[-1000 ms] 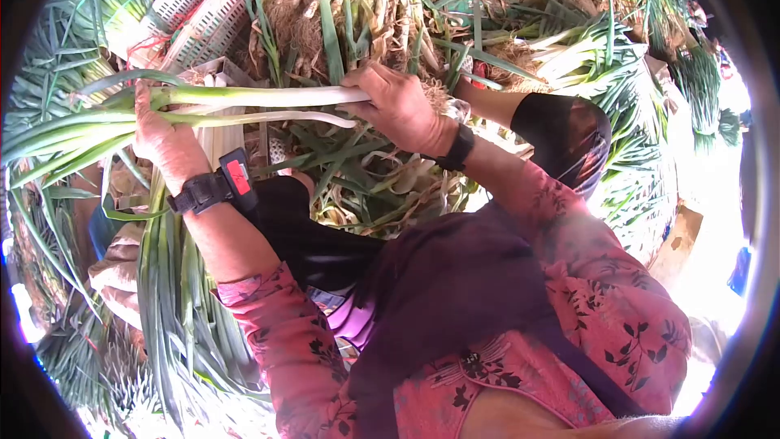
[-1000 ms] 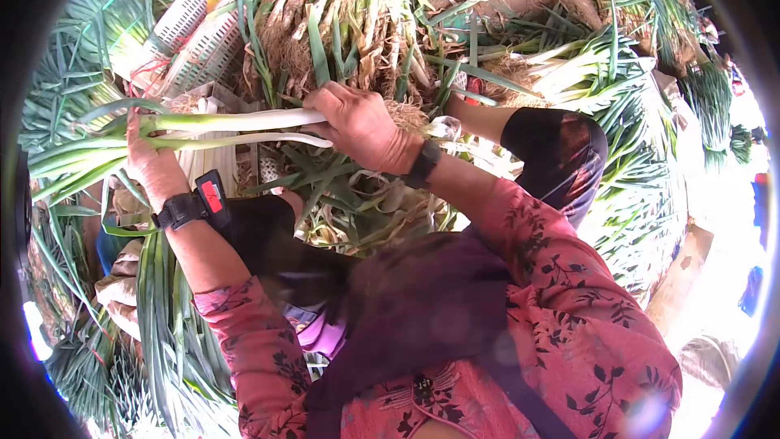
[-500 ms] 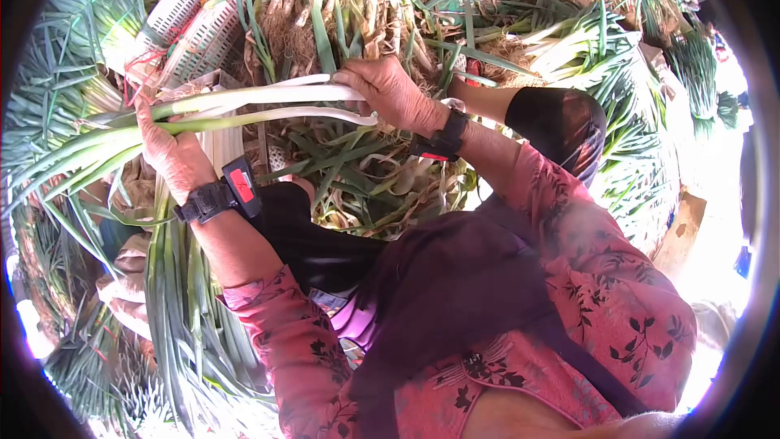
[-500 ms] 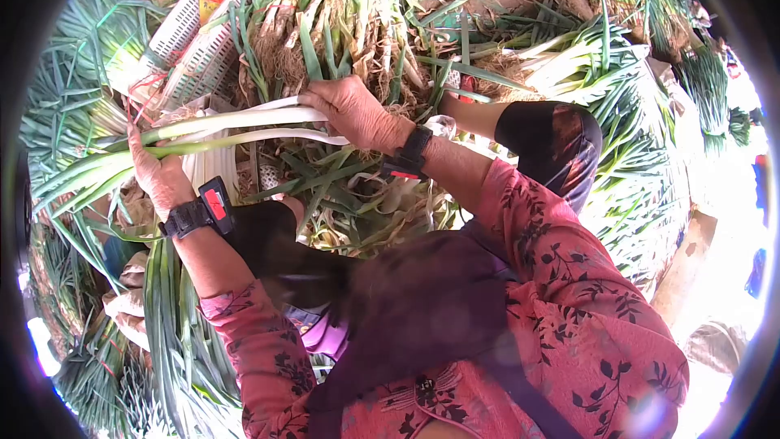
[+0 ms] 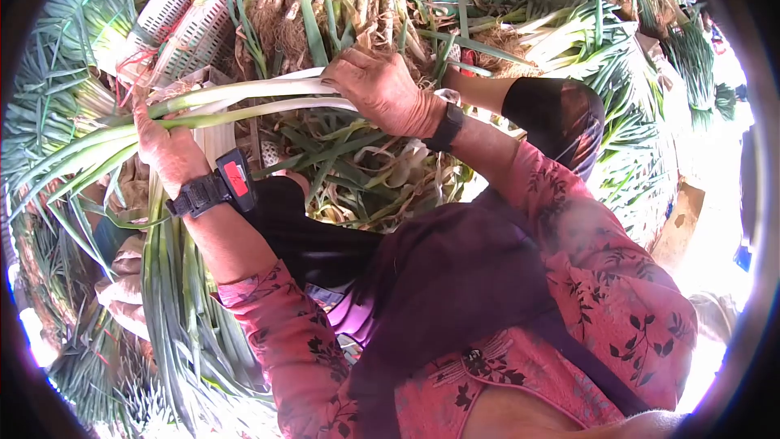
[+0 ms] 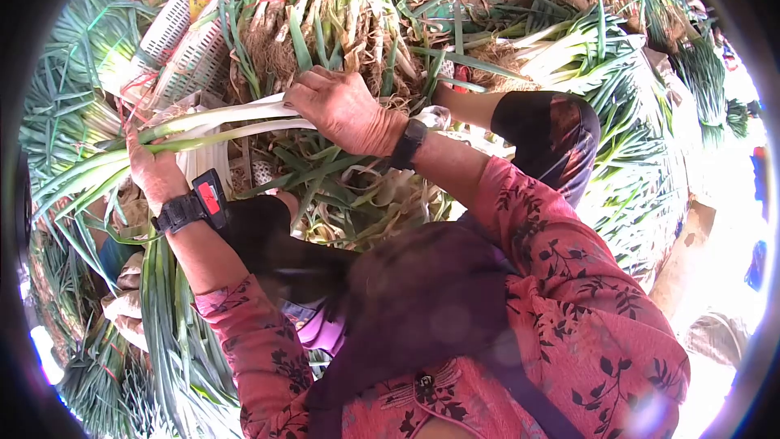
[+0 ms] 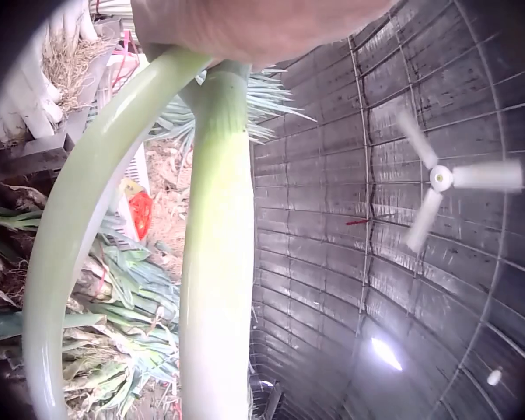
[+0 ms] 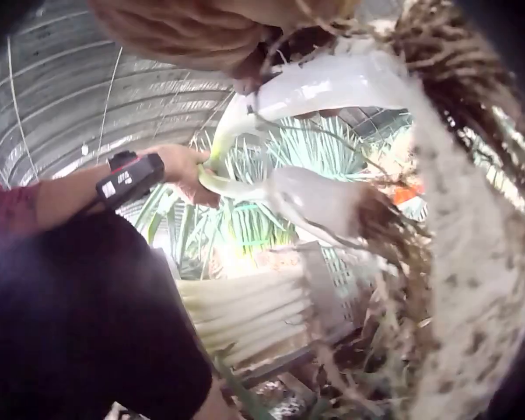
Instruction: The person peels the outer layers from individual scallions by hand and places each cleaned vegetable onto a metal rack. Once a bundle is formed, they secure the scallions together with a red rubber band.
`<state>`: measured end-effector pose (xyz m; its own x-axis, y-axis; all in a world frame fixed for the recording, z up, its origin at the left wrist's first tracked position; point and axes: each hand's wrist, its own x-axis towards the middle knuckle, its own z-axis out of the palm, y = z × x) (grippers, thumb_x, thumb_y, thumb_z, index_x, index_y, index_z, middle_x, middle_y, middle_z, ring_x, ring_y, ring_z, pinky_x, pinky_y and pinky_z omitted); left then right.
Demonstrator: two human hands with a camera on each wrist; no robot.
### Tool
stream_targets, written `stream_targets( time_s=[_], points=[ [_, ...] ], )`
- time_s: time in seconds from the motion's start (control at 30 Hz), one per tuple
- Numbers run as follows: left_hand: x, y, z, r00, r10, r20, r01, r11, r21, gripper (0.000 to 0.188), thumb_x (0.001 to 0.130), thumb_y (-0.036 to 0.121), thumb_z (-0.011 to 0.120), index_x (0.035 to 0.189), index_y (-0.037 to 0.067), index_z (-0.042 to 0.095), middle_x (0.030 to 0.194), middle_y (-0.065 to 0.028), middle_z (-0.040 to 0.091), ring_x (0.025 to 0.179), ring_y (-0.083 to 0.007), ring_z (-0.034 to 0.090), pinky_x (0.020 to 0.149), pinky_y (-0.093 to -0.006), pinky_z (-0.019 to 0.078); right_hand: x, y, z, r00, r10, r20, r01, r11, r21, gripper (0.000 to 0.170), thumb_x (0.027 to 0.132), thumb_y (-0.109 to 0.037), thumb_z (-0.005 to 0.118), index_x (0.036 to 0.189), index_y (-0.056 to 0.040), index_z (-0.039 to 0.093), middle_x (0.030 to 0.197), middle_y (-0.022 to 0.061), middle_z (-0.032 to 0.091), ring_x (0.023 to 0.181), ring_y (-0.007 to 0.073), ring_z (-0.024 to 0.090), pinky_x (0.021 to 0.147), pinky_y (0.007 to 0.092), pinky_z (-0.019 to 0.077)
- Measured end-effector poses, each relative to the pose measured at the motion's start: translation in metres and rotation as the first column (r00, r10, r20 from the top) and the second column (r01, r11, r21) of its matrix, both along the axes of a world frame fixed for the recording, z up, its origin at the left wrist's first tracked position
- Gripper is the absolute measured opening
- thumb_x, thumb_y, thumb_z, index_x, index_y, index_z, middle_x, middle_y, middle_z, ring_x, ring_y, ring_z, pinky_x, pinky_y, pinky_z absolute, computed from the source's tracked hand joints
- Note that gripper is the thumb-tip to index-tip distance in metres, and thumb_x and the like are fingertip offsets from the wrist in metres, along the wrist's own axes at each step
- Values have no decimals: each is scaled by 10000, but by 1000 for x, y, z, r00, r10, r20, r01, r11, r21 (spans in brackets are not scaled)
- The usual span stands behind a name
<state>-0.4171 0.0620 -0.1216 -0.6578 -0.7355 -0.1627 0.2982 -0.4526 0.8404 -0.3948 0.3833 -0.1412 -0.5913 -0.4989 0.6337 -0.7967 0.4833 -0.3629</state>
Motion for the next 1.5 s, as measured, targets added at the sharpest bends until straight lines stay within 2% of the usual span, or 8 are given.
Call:
stream_targets(
  time_s=[0.1,0.2,0.4,0.63,0.73,1.07,1.2,1.5],
  points=[
    [-3,0,4,1000,-11,-16,11,1000,-3,446,813,334,737,1051,8,546,959,-118,558,858,-244,559,819,-380,502,-8,-2,1,976,-4,217,66,957,-282,64,882,-112,602,905,-52,599,806,70,623,763,187,638,666,308,537],
    [1,-8,4,999,46,-5,-46,998,-52,425,844,321,704,1089,13,544,999,-131,557,900,-256,556,858,-409,499,-16,8,12,574,631,523,337,400,-852,158,969,-150,524,905,-34,609,734,38,639,690,118,619,617,262,530],
    [6,-18,7,999,36,1,-36,999,-28,327,894,277,640,1118,50,566,1031,-130,586,945,-280,570,829,-435,499,-29,94,-69,881,-331,339,175,892,418,242,911,-241,581,1102,-94,604,958,129,651,738,312,639,673,414,529],
    [0,18,23,997,76,10,-76,997,-7,351,832,221,723,1074,24,563,918,-87,579,826,-218,566,725,-377,513,-33,39,-7,785,59,617,-4,996,-89,488,913,-358,578,1290,-56,506,1272,188,549,1175,296,538,991,385,444],
    [1,33,14,985,-119,-125,103,987,-123,334,829,150,719,1101,25,570,920,-78,622,814,-167,588,705,-298,484,-27,-24,4,837,185,515,-199,980,-28,399,924,-320,575,1207,-44,520,1074,174,614,730,266,656,676,368,528],
    [17,53,30,946,-240,-219,188,954,-234,439,826,66,697,1222,40,511,1036,-101,642,850,-197,631,749,-351,542,37,144,-202,902,-160,401,2,930,367,178,848,-149,543,1007,-103,608,756,161,642,673,356,629,559,449,479],
    [17,49,40,937,-141,-319,102,985,-138,437,858,130,678,1249,57,499,1078,-106,618,865,-221,633,749,-352,544,44,232,-222,364,-832,418,-188,373,908,409,943,-324,436,1188,-60,630,1135,188,640,1115,249,593,1000,386,408],
    [19,29,38,911,-199,-362,156,977,-144,463,832,112,709,1250,74,514,1067,-63,634,926,-154,613,702,-281,485,-31,116,-111,922,-325,-213,388,764,516,221,855,-164,561,924,42,600,900,184,597,958,372,556,840,409,473]
  ],
)
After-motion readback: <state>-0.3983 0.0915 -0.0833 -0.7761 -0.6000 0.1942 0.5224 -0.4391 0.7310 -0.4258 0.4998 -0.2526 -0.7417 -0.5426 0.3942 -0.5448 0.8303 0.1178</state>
